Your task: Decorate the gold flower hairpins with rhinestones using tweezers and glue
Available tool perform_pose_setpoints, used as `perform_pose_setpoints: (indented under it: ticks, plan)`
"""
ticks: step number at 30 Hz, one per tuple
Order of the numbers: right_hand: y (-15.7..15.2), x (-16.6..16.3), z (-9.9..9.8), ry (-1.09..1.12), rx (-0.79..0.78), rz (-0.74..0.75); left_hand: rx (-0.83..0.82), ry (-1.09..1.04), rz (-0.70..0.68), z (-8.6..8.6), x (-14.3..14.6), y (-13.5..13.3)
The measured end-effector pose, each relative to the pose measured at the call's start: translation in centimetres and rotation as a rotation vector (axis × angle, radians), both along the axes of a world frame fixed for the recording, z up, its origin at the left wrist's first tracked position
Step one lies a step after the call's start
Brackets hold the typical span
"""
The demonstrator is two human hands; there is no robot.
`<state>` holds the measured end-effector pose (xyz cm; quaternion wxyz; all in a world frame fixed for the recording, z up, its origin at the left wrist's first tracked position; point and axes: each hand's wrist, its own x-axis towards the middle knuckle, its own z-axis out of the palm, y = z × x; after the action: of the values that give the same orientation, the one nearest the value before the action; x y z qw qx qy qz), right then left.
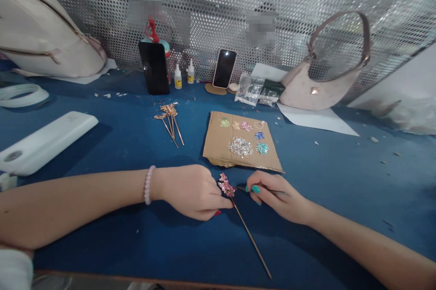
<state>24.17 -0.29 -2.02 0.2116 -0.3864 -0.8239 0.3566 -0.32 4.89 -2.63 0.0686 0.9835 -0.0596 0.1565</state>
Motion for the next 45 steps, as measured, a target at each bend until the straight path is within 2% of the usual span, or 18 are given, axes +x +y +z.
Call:
perform_pose_setpoints:
  ticks: [8, 33, 45]
  plan:
    - [-0.09, 0.16, -0.06, -0.016, 0.001, 0.040, -0.010, 0.025, 0.019, 0.15, 0.03, 0.19]
    - [-0.04, 0.02, 0.16, -0.037, 0.014, 0.035, -0.032, 0.043, 0.017, 0.13, 0.03, 0.17]
    - [-0.07, 0.03, 0.06, -0.003, -0.089, -0.013, -0.031, 0.030, 0.013, 0.09, 0.05, 0.24]
